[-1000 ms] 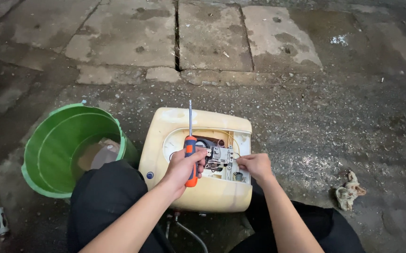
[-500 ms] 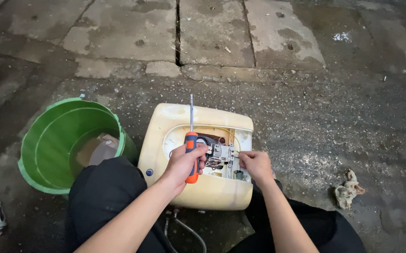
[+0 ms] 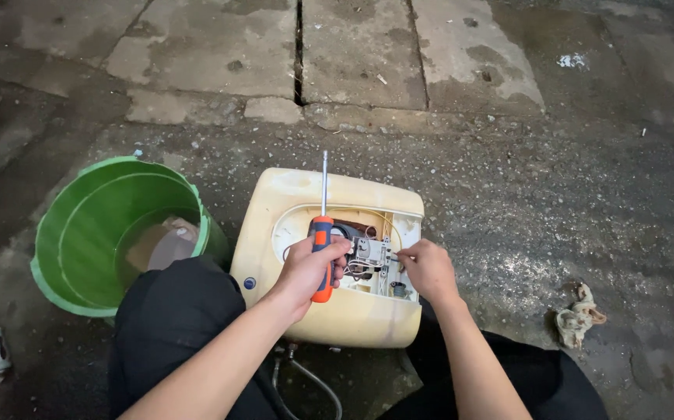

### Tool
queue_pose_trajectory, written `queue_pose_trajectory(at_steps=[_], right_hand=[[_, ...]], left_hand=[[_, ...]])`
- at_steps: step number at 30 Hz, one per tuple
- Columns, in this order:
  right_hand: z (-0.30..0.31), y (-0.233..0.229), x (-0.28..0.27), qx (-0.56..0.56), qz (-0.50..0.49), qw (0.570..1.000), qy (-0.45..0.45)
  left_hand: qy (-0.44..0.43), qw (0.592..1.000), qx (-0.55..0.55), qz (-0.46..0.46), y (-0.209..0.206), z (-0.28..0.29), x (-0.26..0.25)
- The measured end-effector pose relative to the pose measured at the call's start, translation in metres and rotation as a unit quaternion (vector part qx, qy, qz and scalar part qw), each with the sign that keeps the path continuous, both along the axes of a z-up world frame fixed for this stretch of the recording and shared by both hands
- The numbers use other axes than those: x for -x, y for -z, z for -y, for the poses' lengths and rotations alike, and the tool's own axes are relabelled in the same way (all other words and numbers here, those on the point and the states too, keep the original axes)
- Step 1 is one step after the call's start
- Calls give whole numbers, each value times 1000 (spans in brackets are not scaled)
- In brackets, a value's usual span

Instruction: Repairing the internal components and wiring of a water heater using a screwdriver.

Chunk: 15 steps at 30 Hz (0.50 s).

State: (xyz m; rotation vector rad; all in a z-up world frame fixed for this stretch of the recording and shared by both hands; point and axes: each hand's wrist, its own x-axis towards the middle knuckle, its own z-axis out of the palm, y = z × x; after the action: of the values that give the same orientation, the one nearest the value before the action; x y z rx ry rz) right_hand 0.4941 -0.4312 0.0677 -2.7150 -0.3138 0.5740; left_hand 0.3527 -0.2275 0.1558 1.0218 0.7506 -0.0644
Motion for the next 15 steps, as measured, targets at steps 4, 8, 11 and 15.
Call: queue_pose_trajectory(at_steps=[4, 8, 11, 15], right_hand=[[3, 22, -13, -54, -10, 998, 22], [8, 30, -11, -97, -33, 994, 30], [11, 36, -5, -121, -40, 990, 54], [6, 7, 1, -78, -14, 997, 16]], left_hand=[[-3, 1000, -9, -3, 1, 0, -3], [3, 1000, -24, -8, 4, -1, -3], [26, 998, -55, -14, 13, 0, -7], [82, 990, -119, -10, 19, 4, -18]])
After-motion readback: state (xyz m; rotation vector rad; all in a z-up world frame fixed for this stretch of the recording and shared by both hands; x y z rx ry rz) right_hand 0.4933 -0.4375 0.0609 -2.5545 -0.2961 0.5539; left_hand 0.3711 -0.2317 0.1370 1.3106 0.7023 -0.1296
